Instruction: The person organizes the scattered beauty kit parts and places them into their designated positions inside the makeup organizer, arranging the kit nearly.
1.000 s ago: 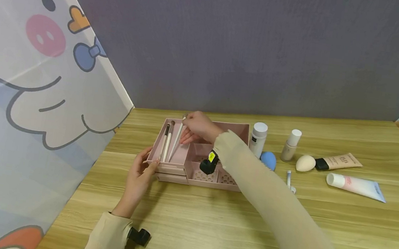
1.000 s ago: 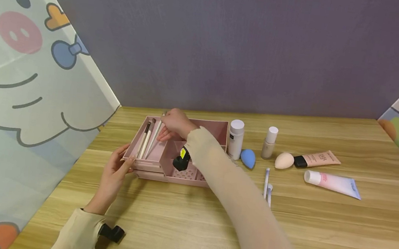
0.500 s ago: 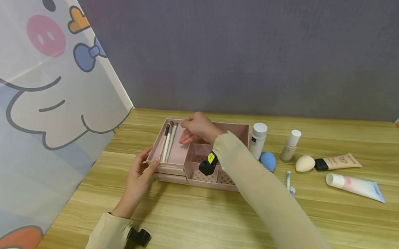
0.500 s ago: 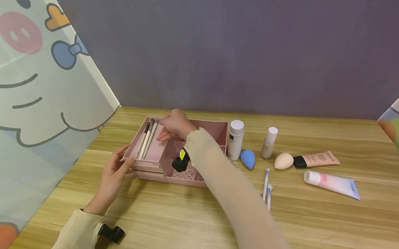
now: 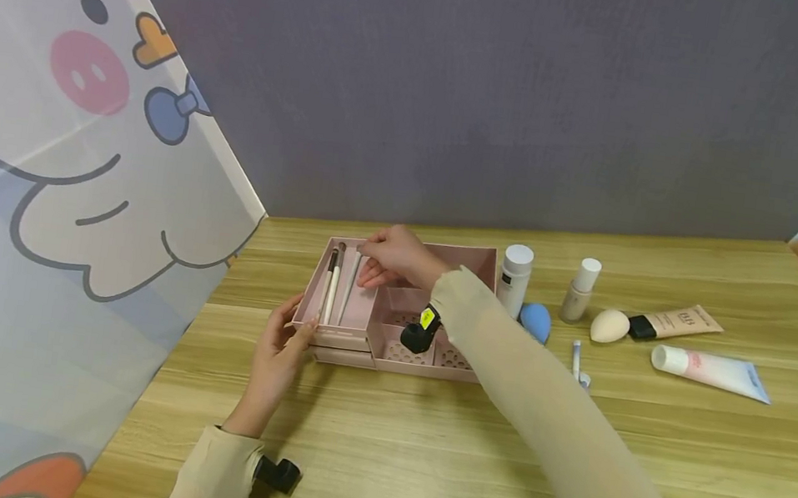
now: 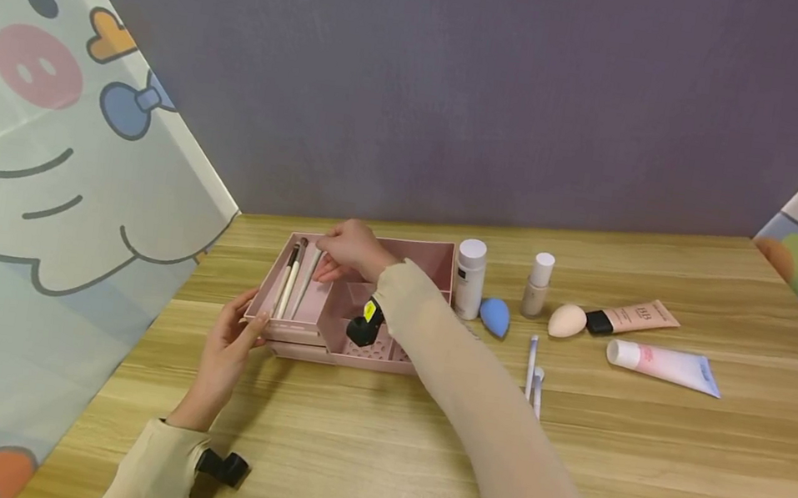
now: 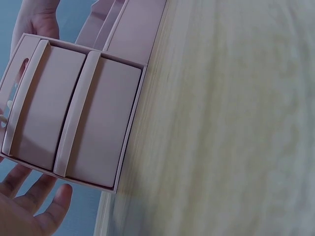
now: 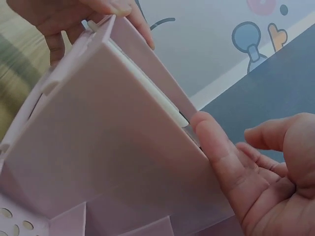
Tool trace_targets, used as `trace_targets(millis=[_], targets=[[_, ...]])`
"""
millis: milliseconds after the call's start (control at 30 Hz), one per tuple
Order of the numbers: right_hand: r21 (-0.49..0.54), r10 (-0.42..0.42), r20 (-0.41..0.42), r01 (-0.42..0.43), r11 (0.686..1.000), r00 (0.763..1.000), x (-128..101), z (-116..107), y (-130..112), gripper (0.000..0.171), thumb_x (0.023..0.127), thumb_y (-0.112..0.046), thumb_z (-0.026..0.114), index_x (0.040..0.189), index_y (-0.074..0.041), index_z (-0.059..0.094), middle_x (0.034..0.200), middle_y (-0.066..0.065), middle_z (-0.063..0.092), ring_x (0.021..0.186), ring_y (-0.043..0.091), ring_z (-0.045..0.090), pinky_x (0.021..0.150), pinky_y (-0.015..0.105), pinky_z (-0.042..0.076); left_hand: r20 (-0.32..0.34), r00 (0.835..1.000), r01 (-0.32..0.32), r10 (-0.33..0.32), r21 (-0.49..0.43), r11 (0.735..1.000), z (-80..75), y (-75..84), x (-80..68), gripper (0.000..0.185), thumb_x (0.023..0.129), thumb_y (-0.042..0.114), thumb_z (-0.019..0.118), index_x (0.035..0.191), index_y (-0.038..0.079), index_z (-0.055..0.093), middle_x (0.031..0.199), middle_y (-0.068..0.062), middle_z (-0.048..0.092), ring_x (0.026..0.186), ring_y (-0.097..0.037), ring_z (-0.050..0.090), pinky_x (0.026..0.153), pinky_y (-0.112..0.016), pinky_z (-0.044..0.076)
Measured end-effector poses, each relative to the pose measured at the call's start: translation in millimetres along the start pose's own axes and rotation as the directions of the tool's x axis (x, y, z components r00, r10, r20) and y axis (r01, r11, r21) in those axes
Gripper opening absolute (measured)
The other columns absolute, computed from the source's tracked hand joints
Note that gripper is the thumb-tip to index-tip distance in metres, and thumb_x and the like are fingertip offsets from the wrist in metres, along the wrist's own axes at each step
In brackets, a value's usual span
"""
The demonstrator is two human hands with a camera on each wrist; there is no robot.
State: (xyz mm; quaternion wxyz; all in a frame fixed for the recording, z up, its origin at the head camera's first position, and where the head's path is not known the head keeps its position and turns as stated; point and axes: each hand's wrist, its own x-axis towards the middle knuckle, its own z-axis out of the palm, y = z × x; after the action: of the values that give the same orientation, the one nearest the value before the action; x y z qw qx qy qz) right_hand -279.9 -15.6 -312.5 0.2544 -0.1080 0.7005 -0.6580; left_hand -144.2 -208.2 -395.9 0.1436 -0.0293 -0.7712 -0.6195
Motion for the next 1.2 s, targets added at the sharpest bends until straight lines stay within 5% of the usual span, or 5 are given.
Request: trace_targets(millis=[800, 1200], targets=[[0.19, -0.219, 0.105, 0.197, 0.962, 0.97, -37, 0, 9, 0.03, 0.103, -0.002, 0.05, 0.125, 0.018, 0.046, 0.078, 0.014, 0.064, 0.064, 0.019, 0.067, 0.063, 0.033, 0.06, -0.02, 1.0, -0.015, 0.015, 0.001, 1.0, -1.0, -0.2, 0.4, 0.044, 0.1, 0.003, 0.056, 0.143, -0.002, 0.046, 0.13, -0.025, 0.052, 0.093, -0.007, 0.059, 0.07, -0.023, 0.055], [0.151, -0.204, 0.159, 0.18, 0.972, 0.966, -61, -4, 24, 0.029, 0.103, -0.003, 0.049, 0.123, 0.018, 0.046, 0.078, 0.012, 0.064, 0.064, 0.019, 0.067, 0.062, 0.034, 0.059, -0.013, 1.0, 0.004, -0.004, -0.004, 1.0, 0.5, -0.6, 0.3, 0.045, 0.1, 0.004, 0.057, 0.143, -0.001, 0.046, 0.129, -0.023, 0.053, 0.092, -0.008, 0.059, 0.07, -0.023, 0.055]])
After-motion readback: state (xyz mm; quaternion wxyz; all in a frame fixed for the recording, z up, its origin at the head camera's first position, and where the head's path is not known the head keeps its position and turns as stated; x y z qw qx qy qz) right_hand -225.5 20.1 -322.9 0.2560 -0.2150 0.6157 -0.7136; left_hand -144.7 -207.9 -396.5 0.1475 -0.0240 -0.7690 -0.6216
